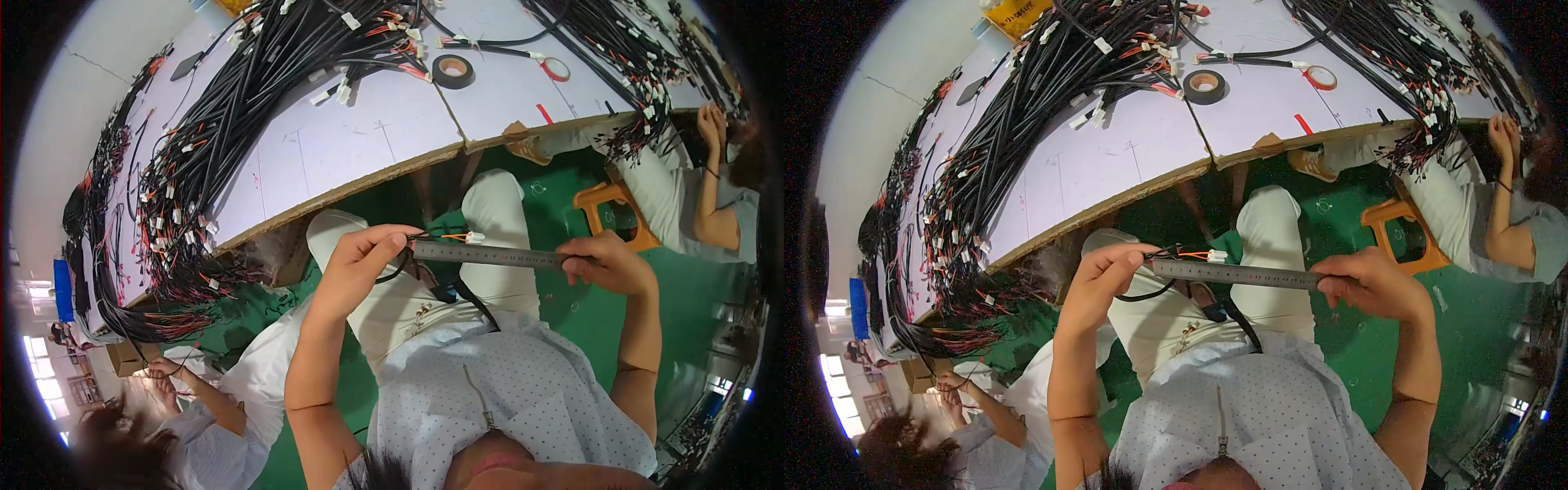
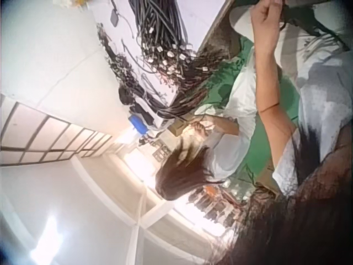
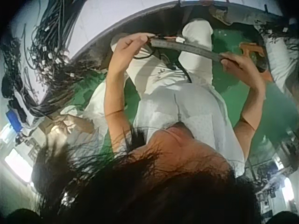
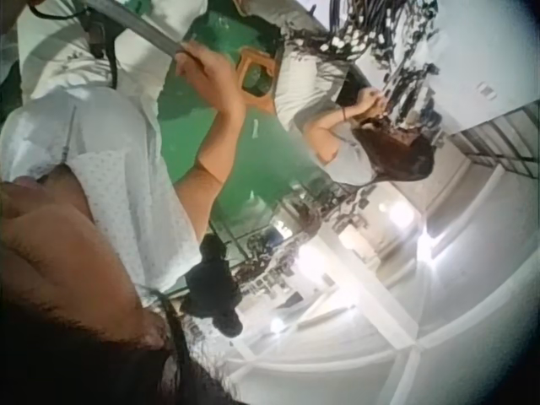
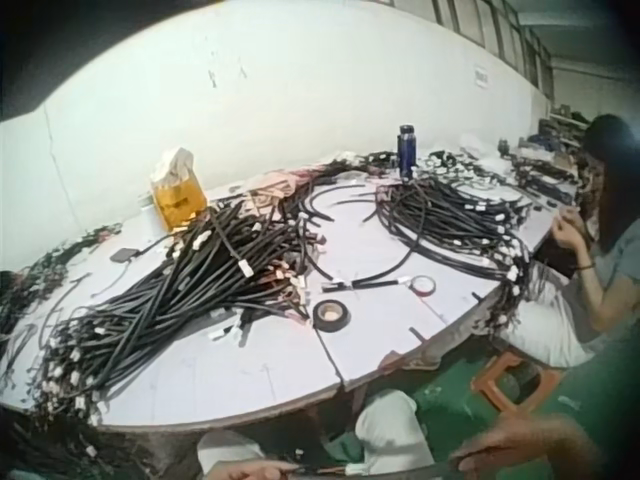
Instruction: The person wraps tape around wire harnesses by hand, measures the cables against a metal ruler with an assistant, and wraps additional tape around the wires.
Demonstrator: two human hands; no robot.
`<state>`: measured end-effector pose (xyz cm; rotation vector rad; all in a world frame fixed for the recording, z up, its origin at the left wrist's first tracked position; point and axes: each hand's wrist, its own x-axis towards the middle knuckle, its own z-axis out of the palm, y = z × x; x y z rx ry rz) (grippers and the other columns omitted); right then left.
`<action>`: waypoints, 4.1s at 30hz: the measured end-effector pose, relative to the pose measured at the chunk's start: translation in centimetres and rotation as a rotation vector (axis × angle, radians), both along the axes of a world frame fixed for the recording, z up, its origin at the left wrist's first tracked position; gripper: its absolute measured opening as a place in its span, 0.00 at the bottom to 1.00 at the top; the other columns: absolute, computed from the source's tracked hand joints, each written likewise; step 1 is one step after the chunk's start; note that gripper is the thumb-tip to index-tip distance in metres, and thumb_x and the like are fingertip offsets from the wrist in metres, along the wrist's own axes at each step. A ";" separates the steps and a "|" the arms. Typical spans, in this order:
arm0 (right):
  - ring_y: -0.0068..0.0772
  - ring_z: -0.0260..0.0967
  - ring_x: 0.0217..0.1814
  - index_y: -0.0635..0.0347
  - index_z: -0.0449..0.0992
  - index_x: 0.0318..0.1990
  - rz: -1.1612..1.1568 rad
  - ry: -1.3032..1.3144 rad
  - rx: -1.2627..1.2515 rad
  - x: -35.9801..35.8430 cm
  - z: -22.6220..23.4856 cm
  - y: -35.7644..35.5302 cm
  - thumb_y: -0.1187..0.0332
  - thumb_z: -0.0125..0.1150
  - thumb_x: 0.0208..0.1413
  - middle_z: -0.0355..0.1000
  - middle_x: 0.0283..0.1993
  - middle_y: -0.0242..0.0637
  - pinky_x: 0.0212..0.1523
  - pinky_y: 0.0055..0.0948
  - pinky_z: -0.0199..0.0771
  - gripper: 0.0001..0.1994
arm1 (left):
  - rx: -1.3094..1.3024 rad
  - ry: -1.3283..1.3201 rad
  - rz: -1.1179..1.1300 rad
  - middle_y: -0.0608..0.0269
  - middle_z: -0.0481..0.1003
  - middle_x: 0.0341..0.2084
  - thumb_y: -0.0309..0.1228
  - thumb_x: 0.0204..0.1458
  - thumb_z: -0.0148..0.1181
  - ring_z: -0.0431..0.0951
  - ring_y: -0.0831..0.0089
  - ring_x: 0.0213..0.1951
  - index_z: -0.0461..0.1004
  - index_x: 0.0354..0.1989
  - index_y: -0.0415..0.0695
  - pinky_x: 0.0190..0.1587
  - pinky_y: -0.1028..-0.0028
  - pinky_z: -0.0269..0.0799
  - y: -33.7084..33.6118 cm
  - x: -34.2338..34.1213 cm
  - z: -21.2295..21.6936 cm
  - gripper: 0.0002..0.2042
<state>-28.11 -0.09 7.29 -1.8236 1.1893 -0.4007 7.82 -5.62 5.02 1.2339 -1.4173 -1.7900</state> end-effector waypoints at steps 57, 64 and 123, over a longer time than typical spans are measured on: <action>0.45 0.63 0.53 0.59 0.74 0.40 -0.435 0.660 -0.994 -3.9 0.4 -17.1 0.69 0.62 0.44 0.68 0.47 0.44 0.51 0.37 0.65 0.13 | 0.249 0.544 0.198 0.69 0.63 0.19 0.34 0.61 0.45 0.54 0.84 0.18 0.70 0.46 0.37 0.21 0.83 0.52 0.9 -1.4 -3.6 0.14; 0.47 0.62 0.55 0.59 0.74 0.41 -0.148 0.268 -1.095 7.6 -1.4 -19.2 0.70 0.61 0.45 0.67 0.51 0.44 0.56 0.41 0.60 0.14 | 0.255 0.687 0.250 0.69 0.61 0.17 0.35 0.61 0.44 0.54 0.84 0.18 0.69 0.45 0.40 0.21 0.83 0.51 0.5 -3.2 -3.1 0.13; 0.19 0.65 0.37 0.62 0.70 0.45 -0.336 -0.469 0.244 11.4 -5.5 2.1 0.76 0.56 0.53 0.64 0.39 0.28 0.39 0.19 0.65 0.11 | 0.251 0.461 0.387 0.53 0.74 0.47 0.28 0.57 0.54 0.76 0.76 0.41 0.70 0.53 0.37 0.43 0.78 0.72 5.6 -4.4 -7.0 0.16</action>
